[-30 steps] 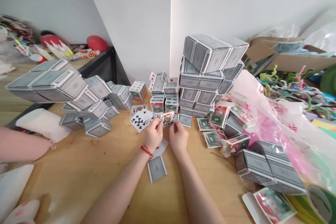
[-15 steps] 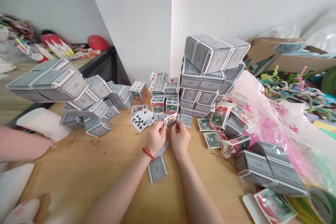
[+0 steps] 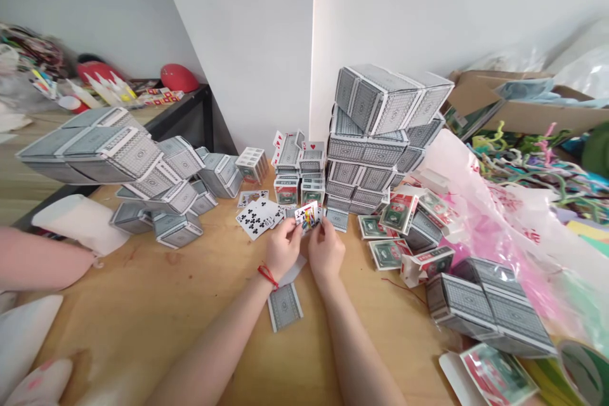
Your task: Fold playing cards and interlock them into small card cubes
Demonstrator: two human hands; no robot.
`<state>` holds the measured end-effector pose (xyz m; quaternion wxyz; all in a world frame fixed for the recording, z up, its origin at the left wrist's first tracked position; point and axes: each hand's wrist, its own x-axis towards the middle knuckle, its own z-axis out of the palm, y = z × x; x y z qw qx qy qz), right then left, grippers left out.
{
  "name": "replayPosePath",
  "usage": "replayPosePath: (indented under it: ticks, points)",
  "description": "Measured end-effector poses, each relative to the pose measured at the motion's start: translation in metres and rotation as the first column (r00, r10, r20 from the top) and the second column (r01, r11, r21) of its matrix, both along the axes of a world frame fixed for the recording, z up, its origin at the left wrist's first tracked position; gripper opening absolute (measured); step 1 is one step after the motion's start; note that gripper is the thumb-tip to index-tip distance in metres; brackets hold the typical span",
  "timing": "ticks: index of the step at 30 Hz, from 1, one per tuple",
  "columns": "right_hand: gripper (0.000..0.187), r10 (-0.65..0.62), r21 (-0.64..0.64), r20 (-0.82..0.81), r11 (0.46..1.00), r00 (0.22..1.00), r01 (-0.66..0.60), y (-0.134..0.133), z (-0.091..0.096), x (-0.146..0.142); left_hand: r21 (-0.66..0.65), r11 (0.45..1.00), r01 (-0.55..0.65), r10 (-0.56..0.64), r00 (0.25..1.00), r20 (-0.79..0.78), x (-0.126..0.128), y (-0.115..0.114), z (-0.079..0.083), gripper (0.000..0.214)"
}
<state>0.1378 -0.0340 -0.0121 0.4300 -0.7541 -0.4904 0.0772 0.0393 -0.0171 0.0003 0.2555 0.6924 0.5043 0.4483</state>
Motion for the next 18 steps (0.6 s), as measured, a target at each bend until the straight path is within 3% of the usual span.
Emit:
replayPosePath:
  ticks: [6, 10, 12, 14, 16, 18]
  points:
    - [0.034, 0.096, 0.081, -0.231, 0.994, 0.968, -0.079, 0.000, 0.005, -0.002, -0.095, 0.990, -0.103, 0.116, 0.983, 0.142, -0.006, 0.007, 0.000, 0.015]
    - [0.039, 0.161, 0.093, -0.444, 0.987, 0.881, -0.133, 0.004, 0.005, 0.000, -0.135, 0.987, -0.083, 0.114, 0.964, 0.240, -0.008, 0.010, 0.000, 0.015]
    - [0.037, 0.218, 0.127, -0.618, 0.976, 0.755, -0.178, 0.007, 0.004, 0.001, -0.157, 0.986, -0.064, 0.108, 0.950, 0.292, -0.009, 0.012, 0.001, 0.015]
    - [0.035, 0.292, 0.174, -0.774, 0.951, 0.562, -0.255, 0.009, 0.005, 0.001, -0.181, 0.982, -0.042, 0.104, 0.933, 0.345, -0.010, 0.014, 0.003, 0.014]
    - [0.034, 0.353, 0.222, -0.865, 0.907, 0.357, -0.358, 0.009, 0.007, 0.000, -0.216, 0.976, -0.003, 0.090, 0.914, 0.396, -0.012, 0.016, 0.005, 0.013]
    - [0.035, 0.376, 0.253, -0.905, 0.853, 0.200, -0.456, 0.008, 0.010, -0.002, -0.251, 0.967, 0.048, 0.067, 0.899, 0.433, -0.013, 0.017, 0.006, 0.014]
